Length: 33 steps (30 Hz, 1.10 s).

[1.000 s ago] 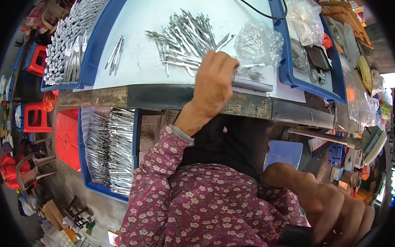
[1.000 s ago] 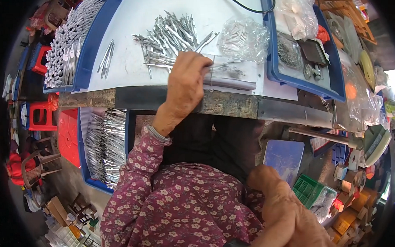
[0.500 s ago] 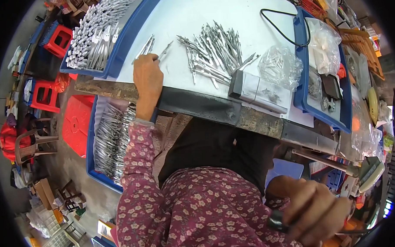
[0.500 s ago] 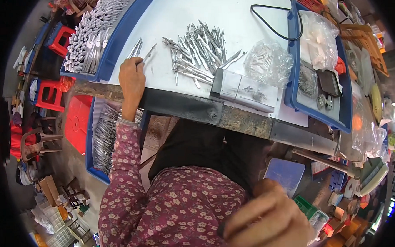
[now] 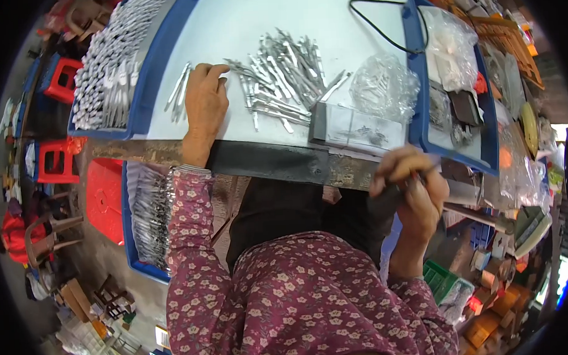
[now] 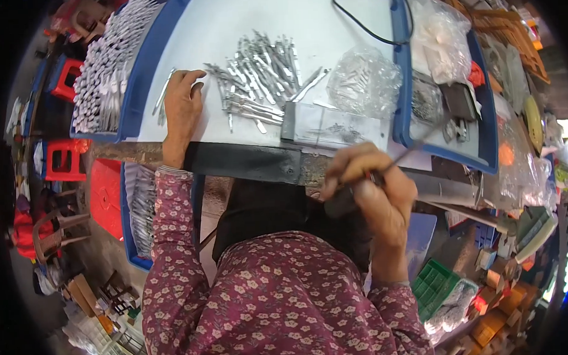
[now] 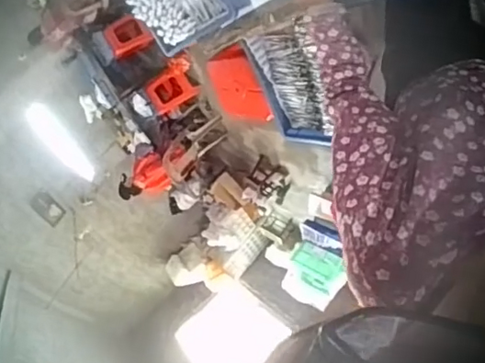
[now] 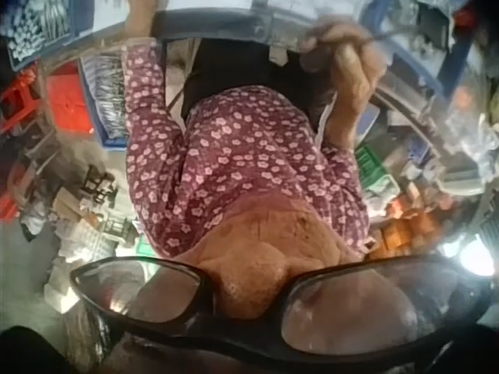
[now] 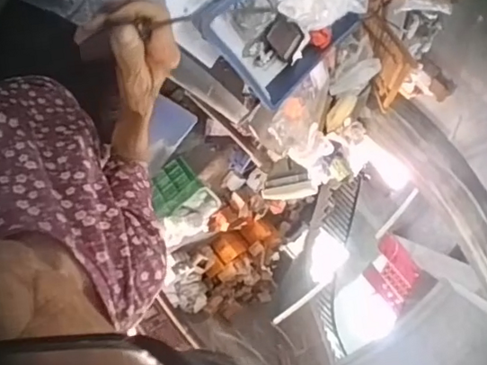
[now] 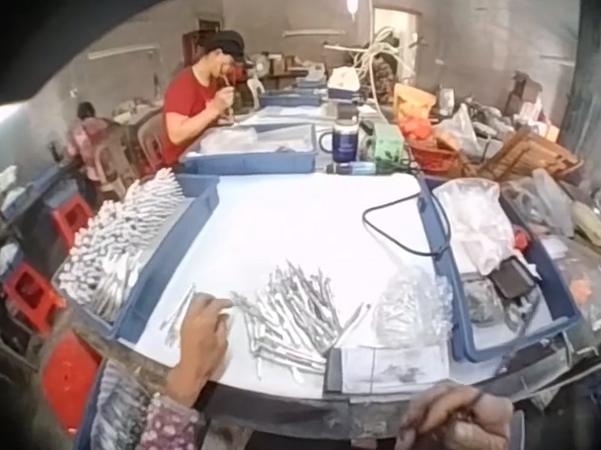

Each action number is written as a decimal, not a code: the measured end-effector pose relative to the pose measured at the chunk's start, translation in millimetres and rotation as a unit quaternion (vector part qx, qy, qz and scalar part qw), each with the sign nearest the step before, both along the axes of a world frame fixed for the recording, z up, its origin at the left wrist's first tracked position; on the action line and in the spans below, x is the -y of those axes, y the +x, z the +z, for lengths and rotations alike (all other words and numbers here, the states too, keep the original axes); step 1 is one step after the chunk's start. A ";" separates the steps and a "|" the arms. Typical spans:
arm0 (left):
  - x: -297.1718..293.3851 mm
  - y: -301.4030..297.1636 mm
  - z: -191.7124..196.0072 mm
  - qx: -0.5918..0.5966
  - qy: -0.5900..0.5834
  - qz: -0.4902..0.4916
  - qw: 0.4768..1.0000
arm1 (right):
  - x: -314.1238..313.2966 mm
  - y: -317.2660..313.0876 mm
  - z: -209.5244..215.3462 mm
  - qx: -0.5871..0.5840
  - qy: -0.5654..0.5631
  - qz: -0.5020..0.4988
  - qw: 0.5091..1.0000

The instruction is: Processing or assembling small metal hardware parts using a handheld tool at a workbench.

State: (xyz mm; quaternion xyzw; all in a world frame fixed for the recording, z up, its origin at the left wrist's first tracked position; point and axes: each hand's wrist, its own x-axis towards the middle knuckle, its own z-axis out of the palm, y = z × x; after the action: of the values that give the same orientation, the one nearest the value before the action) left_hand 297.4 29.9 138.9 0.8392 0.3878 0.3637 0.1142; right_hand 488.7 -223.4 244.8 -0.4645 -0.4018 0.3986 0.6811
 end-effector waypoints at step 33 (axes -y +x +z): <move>-3.6 17.8 9.4 -0.057 -0.016 -0.201 0.978 | -117.7 117.4 -80.4 0.713 -0.205 -0.034 0.669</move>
State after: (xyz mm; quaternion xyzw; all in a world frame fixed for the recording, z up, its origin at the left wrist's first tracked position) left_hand 315.2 33.5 148.2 0.9174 0.2226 0.2789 0.1763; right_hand 606.1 -105.7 164.4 -0.7484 -0.6573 -0.0058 0.0879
